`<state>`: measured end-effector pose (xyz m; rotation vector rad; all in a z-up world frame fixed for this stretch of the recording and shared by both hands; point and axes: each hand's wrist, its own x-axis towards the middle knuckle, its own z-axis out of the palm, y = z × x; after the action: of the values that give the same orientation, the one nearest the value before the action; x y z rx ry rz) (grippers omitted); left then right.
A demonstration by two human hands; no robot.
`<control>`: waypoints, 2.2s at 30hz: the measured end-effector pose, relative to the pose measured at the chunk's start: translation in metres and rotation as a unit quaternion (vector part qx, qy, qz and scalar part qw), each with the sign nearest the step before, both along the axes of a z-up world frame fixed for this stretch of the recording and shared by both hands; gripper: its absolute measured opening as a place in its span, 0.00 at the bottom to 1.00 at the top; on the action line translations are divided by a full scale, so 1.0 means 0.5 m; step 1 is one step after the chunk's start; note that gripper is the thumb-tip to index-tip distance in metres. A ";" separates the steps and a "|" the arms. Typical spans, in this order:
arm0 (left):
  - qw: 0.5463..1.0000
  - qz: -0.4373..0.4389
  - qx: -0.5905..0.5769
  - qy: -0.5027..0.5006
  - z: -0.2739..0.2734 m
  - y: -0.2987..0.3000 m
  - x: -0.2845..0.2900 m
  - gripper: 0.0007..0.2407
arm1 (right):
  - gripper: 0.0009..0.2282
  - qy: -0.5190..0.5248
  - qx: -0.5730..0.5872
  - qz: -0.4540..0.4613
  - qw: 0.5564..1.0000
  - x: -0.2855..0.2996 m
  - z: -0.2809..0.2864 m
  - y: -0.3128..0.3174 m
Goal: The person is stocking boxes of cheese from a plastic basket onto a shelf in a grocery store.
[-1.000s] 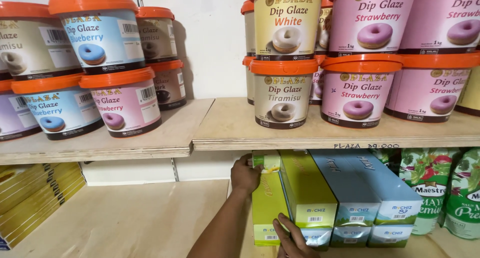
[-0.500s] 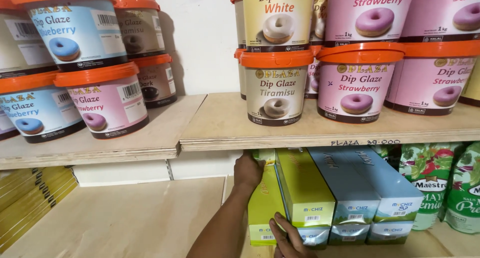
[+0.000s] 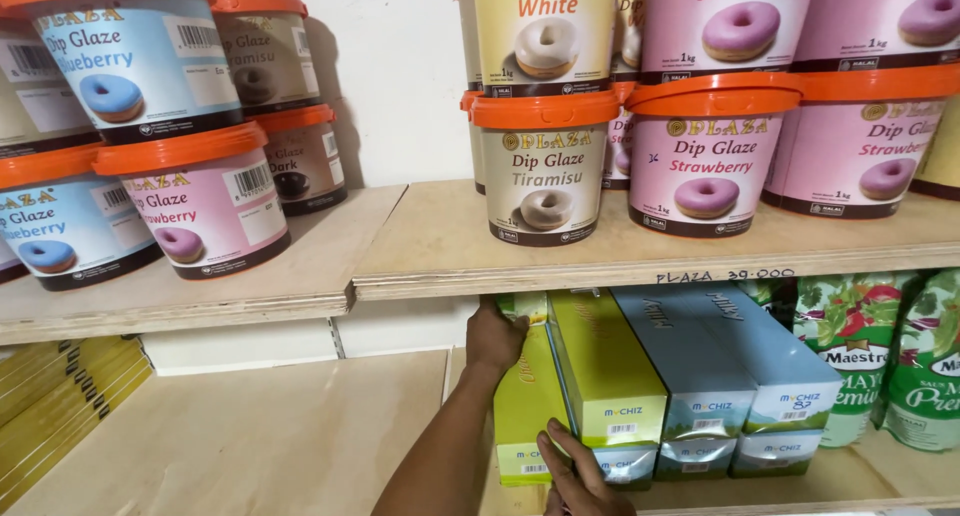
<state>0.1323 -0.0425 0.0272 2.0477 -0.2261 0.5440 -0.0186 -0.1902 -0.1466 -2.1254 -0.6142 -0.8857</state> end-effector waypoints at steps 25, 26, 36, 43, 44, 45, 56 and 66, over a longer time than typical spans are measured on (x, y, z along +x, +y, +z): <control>0.964 -0.046 -0.071 -0.254 -0.131 0.040 -0.423 0.12 | 0.13 -0.002 0.094 -0.018 0.995 -0.140 0.006 0.008; 0.958 -0.044 -0.048 -0.278 -0.169 0.042 -0.435 0.10 | 0.11 -0.027 0.107 -0.007 0.994 -0.138 -0.032 0.003; 0.986 -0.137 -0.096 0.007 -0.455 0.038 -0.538 0.05 | 0.09 0.280 0.124 0.019 0.952 -0.232 -0.176 -0.002; 0.994 -0.084 -0.061 0.031 -0.619 0.057 -0.583 0.05 | 0.07 0.324 0.068 -0.006 0.944 -0.293 -0.282 -0.018; 0.994 -0.095 -0.043 0.038 -0.627 0.064 -0.589 0.07 | 0.07 0.330 0.064 -0.019 0.942 -0.295 -0.289 -0.020; 0.993 -0.107 -0.025 0.045 -0.637 0.070 -0.596 0.09 | 0.06 0.336 0.061 -0.033 0.939 -0.300 -0.296 -0.022; 0.933 -0.081 0.122 0.329 -0.674 0.059 -0.600 0.43 | 0.08 0.421 0.113 -0.046 0.899 -0.323 -0.347 -0.008; 0.915 -0.122 -0.063 0.380 -0.736 0.092 -0.587 0.17 | 0.20 0.454 0.122 -0.051 0.881 -0.318 -0.398 -0.018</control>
<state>-0.1613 0.0037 -0.3406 1.9146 0.0242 -0.3974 -0.1777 -0.1994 -0.3457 -2.0483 0.1004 0.0569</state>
